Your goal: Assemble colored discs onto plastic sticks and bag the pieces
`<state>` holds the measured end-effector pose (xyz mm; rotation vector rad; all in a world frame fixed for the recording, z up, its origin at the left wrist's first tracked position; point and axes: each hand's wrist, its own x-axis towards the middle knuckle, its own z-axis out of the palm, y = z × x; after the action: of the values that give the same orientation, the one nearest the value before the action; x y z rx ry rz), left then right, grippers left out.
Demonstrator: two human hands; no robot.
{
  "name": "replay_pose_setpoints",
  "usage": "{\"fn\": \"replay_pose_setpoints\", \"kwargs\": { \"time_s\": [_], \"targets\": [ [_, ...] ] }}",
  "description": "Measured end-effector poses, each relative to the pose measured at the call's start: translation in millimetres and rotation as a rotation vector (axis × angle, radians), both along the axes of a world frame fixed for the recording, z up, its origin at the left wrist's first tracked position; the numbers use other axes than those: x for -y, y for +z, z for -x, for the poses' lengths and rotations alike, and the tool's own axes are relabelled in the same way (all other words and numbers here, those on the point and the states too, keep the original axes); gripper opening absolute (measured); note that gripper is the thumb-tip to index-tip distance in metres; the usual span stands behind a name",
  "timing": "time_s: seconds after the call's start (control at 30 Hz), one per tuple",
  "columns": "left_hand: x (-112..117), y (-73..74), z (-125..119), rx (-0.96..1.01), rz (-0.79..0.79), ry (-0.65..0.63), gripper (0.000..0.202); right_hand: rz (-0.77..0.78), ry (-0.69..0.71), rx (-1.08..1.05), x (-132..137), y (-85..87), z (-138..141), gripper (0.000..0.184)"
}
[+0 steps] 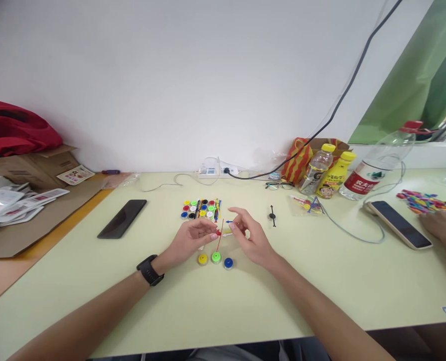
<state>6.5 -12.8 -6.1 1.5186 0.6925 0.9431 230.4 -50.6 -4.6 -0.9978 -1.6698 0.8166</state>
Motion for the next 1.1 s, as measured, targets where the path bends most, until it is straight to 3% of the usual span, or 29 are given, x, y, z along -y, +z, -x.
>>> {"fn": "replay_pose_setpoints", "kwargs": {
  "time_s": [0.1,0.13,0.23,0.3,0.37,0.5,0.6,0.83,1.1],
  "targets": [
    [-1.4,-0.2,1.7,0.015,0.023,0.003,0.027,0.013,0.027,-0.039,3.2,-2.3,4.5,0.064],
    [-1.7,-0.6,2.2,0.02,0.028,0.002,0.027,0.024,0.021,-0.055,3.5,-3.0,5.2,0.064],
    [-2.4,-2.0,3.1,0.022,0.04,0.001,0.027,0.117,0.081,-0.047,1.5,-3.4,2.0,0.04],
    [-2.4,-2.4,3.2,0.022,0.042,0.0,0.026,0.198,0.203,-0.017,-1.2,-2.1,-3.1,0.062],
    [-2.1,-1.9,3.1,0.025,0.042,0.0,0.025,0.221,0.266,-0.028,-3.5,0.0,-7.8,0.071],
    [-0.2,0.9,2.5,0.028,0.035,0.0,0.024,0.185,0.17,-0.099,-3.6,4.8,-8.5,0.06],
    [1.3,2.4,2.8,0.039,0.027,-0.012,0.024,0.224,0.175,-0.111,-0.7,7.6,-2.8,0.048],
    [-0.6,2.2,5.1,0.088,0.065,0.014,0.024,0.246,0.184,-0.142,0.0,10.5,-2.3,0.041],
    [1.9,2.4,1.9,0.047,0.047,0.005,0.027,0.352,0.41,-0.233,-1.5,7.1,-10.7,0.045]
  ]
}}
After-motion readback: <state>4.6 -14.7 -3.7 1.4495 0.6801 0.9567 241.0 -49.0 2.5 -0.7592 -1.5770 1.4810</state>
